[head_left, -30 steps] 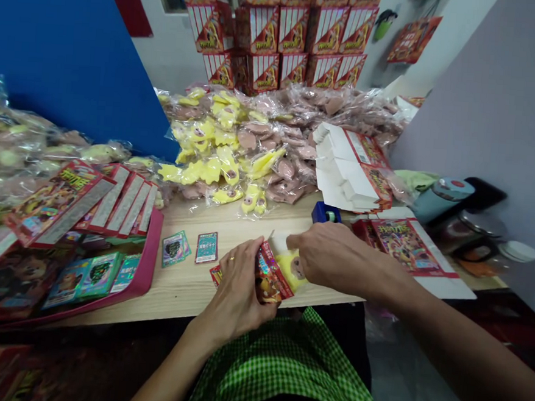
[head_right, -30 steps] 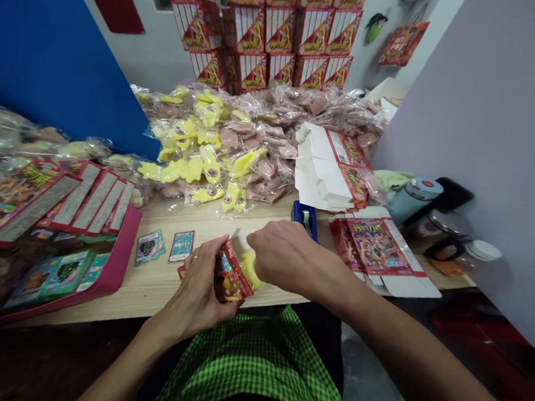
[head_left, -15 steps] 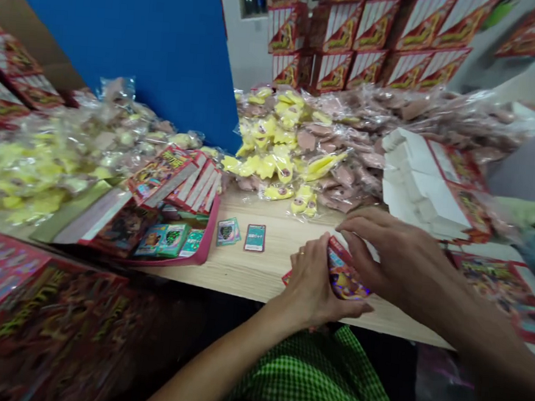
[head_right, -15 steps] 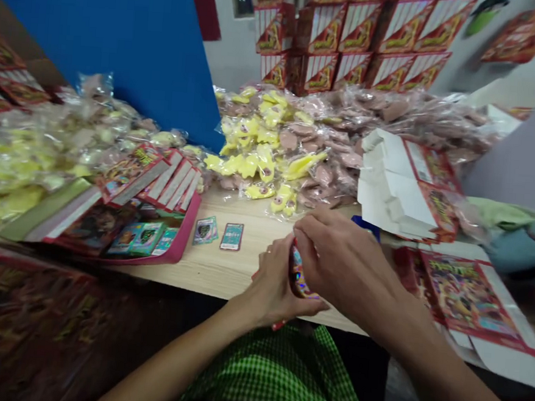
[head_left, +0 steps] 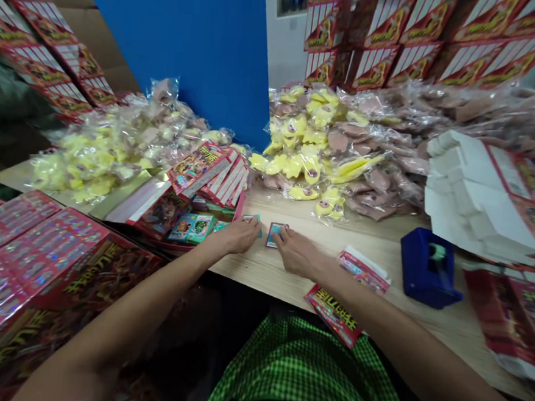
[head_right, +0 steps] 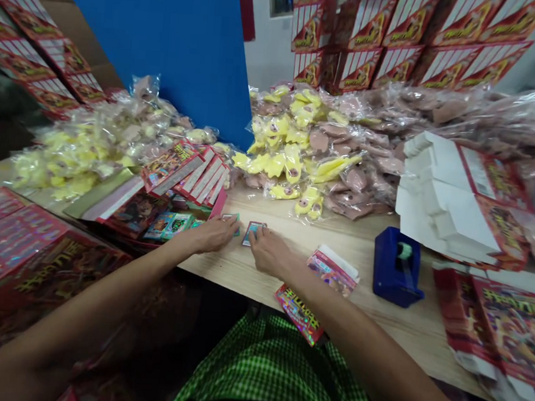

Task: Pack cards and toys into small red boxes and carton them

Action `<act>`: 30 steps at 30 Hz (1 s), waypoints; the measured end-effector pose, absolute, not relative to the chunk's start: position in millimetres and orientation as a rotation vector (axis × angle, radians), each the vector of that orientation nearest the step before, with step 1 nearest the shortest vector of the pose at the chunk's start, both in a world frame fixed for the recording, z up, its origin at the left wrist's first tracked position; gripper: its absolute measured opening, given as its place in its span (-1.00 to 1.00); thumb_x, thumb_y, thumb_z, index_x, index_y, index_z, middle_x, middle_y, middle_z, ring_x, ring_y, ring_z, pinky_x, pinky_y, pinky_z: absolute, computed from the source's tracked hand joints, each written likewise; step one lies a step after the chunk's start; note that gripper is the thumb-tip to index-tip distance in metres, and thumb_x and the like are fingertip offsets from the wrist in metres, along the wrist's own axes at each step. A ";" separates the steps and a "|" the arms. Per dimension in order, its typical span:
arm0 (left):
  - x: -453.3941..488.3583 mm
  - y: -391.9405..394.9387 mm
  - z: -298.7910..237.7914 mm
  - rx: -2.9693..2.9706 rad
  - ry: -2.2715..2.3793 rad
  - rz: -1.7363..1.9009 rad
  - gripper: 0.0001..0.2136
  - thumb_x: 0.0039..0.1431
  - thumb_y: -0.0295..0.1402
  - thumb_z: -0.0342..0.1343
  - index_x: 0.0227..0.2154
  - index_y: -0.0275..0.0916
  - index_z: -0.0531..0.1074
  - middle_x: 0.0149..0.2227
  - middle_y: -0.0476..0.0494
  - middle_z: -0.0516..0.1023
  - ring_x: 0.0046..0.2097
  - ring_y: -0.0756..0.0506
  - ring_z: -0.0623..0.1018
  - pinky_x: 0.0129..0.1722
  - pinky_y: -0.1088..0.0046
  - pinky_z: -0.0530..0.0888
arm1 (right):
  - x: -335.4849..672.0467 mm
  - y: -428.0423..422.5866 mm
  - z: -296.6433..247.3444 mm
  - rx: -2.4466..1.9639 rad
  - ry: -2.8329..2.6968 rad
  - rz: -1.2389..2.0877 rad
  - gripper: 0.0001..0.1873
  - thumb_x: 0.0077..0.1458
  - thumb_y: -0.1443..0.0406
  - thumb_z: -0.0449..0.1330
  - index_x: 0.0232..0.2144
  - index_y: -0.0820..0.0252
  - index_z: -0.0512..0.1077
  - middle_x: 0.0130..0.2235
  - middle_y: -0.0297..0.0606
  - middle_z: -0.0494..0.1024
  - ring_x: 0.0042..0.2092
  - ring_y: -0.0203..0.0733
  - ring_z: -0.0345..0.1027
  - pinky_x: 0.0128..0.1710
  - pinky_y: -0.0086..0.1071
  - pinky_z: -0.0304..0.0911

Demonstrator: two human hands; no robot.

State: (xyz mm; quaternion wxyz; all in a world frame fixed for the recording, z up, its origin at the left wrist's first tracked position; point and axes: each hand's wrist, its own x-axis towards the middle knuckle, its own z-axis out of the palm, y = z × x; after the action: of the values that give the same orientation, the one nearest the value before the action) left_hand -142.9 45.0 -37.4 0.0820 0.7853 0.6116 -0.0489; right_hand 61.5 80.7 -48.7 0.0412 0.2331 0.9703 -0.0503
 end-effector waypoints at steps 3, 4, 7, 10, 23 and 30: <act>-143.7 39.8 -39.5 2.363 1.806 -0.149 -0.73 0.25 -0.53 -0.06 -0.07 -0.29 0.45 -0.02 -0.42 0.60 -0.02 -0.28 0.63 0.02 0.21 0.43 | 67.6 91.2 -39.1 0.679 2.943 -0.185 -0.59 0.29 0.50 -0.02 0.13 0.39 0.38 0.01 0.11 0.56 0.03 0.05 0.48 0.03 -0.22 0.34; -143.5 37.7 -39.3 2.367 1.804 -0.153 -0.74 0.27 -0.52 -0.07 -0.08 -0.28 0.45 -0.09 -0.38 0.62 -0.08 -0.27 0.64 -0.03 0.23 0.45 | 68.9 94.1 -35.9 0.702 2.927 -0.190 -0.59 0.29 0.50 -0.02 0.14 0.36 0.37 -0.05 0.07 0.60 -0.04 0.04 0.52 -0.06 -0.25 0.37; -141.1 32.9 -38.7 2.383 1.828 -0.146 -0.73 0.31 -0.53 -0.11 -0.06 -0.28 0.44 -0.18 -0.34 0.63 -0.17 -0.25 0.63 -0.11 0.25 0.46 | 69.2 97.1 -32.2 0.808 2.885 -0.167 -0.57 0.28 0.50 -0.01 0.17 0.36 0.31 -0.15 0.02 0.63 -0.14 0.03 0.57 -0.21 -0.30 0.37; -135.6 32.1 -36.8 2.398 1.869 -0.119 -0.70 0.31 -0.58 -0.16 -0.04 -0.33 0.42 -0.20 -0.39 0.62 -0.16 -0.27 0.63 -0.11 0.22 0.47 | 63.5 89.6 -34.6 0.830 2.873 -0.103 -0.62 0.28 0.52 -0.03 0.10 0.37 0.36 -0.08 0.12 0.61 -0.05 0.07 0.54 -0.14 -0.27 0.36; -127.0 40.0 2.9 2.345 1.800 -0.233 -0.82 0.29 -0.49 0.11 -0.41 -0.27 0.57 -0.26 -0.26 0.68 -0.23 -0.13 0.63 -0.39 0.42 0.46 | 63.6 102.5 -91.8 0.548 3.162 0.028 -0.57 0.00 0.67 -0.02 -0.24 0.32 0.54 -0.29 0.14 0.62 -0.23 0.24 0.57 -0.19 0.01 0.49; -140.9 54.7 -7.8 2.253 1.849 -0.112 -0.86 0.29 -0.34 0.25 -0.30 -0.33 0.51 -0.31 -0.07 0.59 -0.31 -0.02 0.58 -0.27 0.39 0.56 | 67.2 115.4 -51.7 0.482 3.087 -0.304 -0.82 0.13 0.53 0.12 -0.33 0.27 0.50 -0.20 0.05 0.55 -0.17 0.06 0.54 -0.18 -0.22 0.42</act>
State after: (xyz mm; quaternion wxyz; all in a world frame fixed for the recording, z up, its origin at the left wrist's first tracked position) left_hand -140.9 54.7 -7.8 0.1123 0.7675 0.6300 -0.0380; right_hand 67.2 115.4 -51.7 0.0010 0.1534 0.9834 -0.0969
